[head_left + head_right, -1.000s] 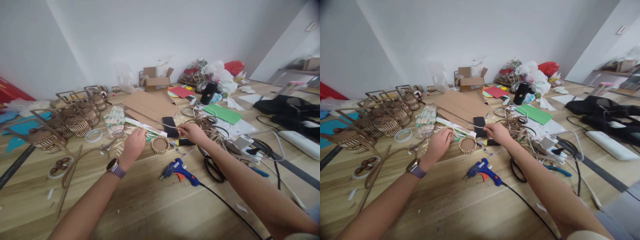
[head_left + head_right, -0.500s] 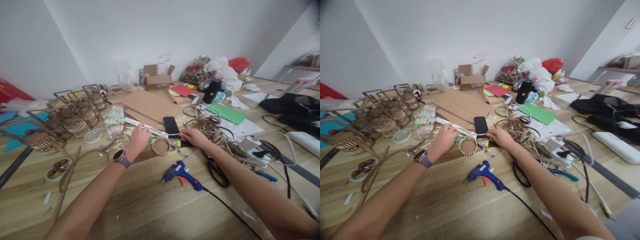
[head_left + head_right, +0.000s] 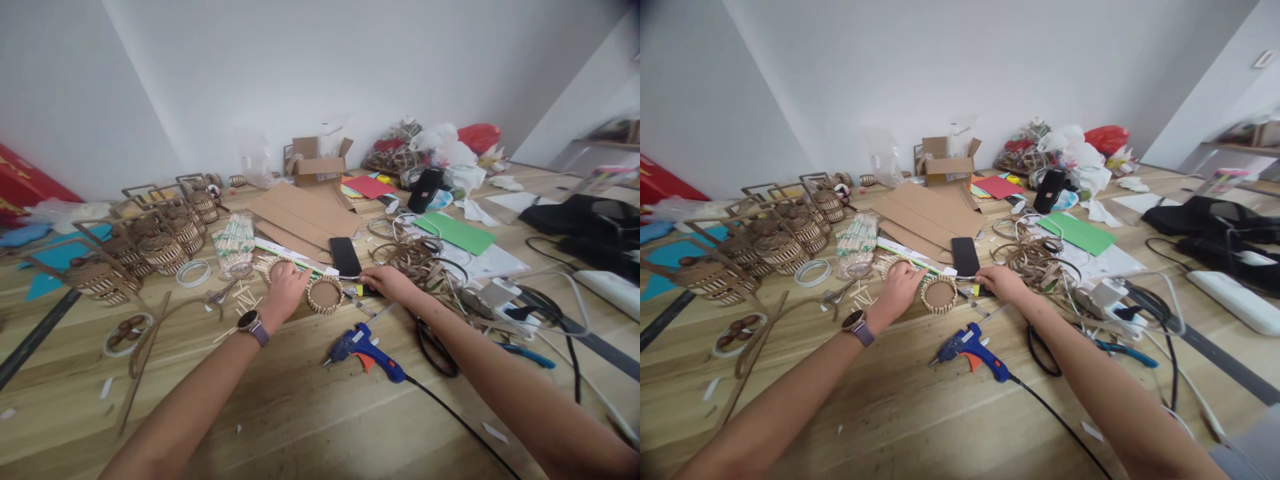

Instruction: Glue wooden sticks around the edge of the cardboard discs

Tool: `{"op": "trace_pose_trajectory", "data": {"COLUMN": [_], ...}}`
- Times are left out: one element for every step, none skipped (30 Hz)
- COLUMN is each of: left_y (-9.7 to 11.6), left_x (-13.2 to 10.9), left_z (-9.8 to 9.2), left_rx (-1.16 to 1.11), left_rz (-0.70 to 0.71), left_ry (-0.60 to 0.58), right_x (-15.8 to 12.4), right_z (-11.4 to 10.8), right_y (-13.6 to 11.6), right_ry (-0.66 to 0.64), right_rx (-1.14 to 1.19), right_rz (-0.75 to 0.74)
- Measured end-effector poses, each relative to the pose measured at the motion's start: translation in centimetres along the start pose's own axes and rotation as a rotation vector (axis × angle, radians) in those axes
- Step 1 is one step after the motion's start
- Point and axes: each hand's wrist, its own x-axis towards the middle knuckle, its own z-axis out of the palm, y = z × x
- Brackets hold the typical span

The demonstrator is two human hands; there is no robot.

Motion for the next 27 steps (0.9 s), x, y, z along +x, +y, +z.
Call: {"op": "trace_pose_trajectory", "data": {"left_y": [0.2, 0.4, 0.6, 0.8, 1.0, 1.1, 1.3, 1.4, 1.4, 1.5, 1.5, 1.5, 1.6, 1.6, 1.6, 1.6, 1.7, 1.7, 1.8, 1.9, 1.9, 2.0, 2.0, 2.0, 1.9, 1.8, 1.7], "left_x": [-0.1, -0.3, -0.5, -0.7, -0.9, -1.1, -1.2, -1.4, -1.5, -1.6, -1.7, -1.8, -1.8, -1.9, -1.8, -1.8, -1.7, -1.6, -1.6, -1.5, -1.5, -1.6, -1.8, -2.1, -2.5, -3.0, -3.6], "left_z": [0.0, -0.1, -0.2, -0.4, -0.5, -0.5, -0.6, -0.6, -0.5, -0.4, -0.3, -0.1, 0.0, 0.1, 0.2, 0.2, 0.2, 0.2, 0.1, 0.0, -0.1, -0.4, -0.6, -0.9, -1.2, -1.6, -1.9], "left_rx": [-0.003, -0.007, -0.012, -0.019, -0.027, -0.036, -0.048, -0.062, -0.077, -0.091, -0.103, -0.114, -0.123, -0.129, -0.134, -0.136, -0.135, -0.13, -0.122, -0.111, -0.098, -0.086, -0.074, -0.064, -0.056, -0.049, -0.043], "left_rz": [-0.002, 0.0, 0.004, 0.012, 0.019, 0.026, 0.033, 0.039, 0.043, 0.047, 0.053, 0.063, 0.077, 0.095, 0.115, 0.134, 0.15, 0.161, 0.17, 0.174, 0.178, 0.18, 0.182, 0.183, 0.181, 0.175, 0.164], "left_ry": [-0.003, -0.007, -0.012, -0.019, -0.026, -0.035, -0.044, -0.053, -0.06, -0.066, -0.072, -0.078, -0.085, -0.093, -0.103, -0.113, -0.123, -0.131, -0.138, -0.143, -0.146, -0.148, -0.148, -0.147, -0.147, -0.147, -0.148], "right_x": [-0.1, -0.2, -0.3, -0.4, -0.5, -0.7, -0.8, -0.9, -1.0, -1.1, -1.2, -1.3, -1.4, -1.5, -1.6, -1.7, -1.8, -2.0, -2.1, -2.2, -2.3, -2.4, -2.5, -2.5, -2.5, -2.5, -2.4], "right_z": [0.1, 0.1, 0.2, 0.2, 0.2, 0.2, 0.2, 0.2, 0.2, 0.2, 0.2, 0.2, 0.3, 0.4, 0.4, 0.4, 0.4, 0.4, 0.3, 0.2, 0.0, -0.1, -0.3, -0.4, -0.5, -0.6, -0.6], "right_y": [-0.1, -0.2, -0.4, -0.5, -0.7, -0.8, -0.9, -1.0, -1.1, -1.3, -1.5, -1.7, -2.0, -2.3, -2.7, -3.2, -3.6, -4.1, -4.6, -5.1, -5.6, -6.1, -6.5, -7.0, -7.5, -8.0, -8.5], "right_ry": [-0.009, -0.017, -0.024, -0.031, -0.036, -0.042, -0.048, -0.054, -0.059, -0.064, -0.068, -0.071, -0.074, -0.077, -0.08, -0.083, -0.086, -0.09, -0.095, -0.1, -0.104, -0.109, -0.112, -0.116, -0.118, -0.121, -0.124], "right_rx": [-0.008, -0.018, -0.029, -0.041, -0.054, -0.067, -0.08, -0.095, -0.11, -0.127, -0.144, -0.163, -0.182, -0.2, -0.219, -0.237, -0.254, -0.269, -0.283, -0.295, -0.306, -0.314, -0.321, -0.325, -0.327, -0.327, -0.325], "right_rz": [-0.002, -0.005, -0.009, -0.012, -0.017, -0.022, -0.026, -0.029, -0.033, -0.036, -0.04, -0.045, -0.051, -0.06, -0.071, -0.082, -0.093, -0.104, -0.114, -0.121, -0.127, -0.132, -0.136, -0.14, -0.144, -0.15, -0.159]}}
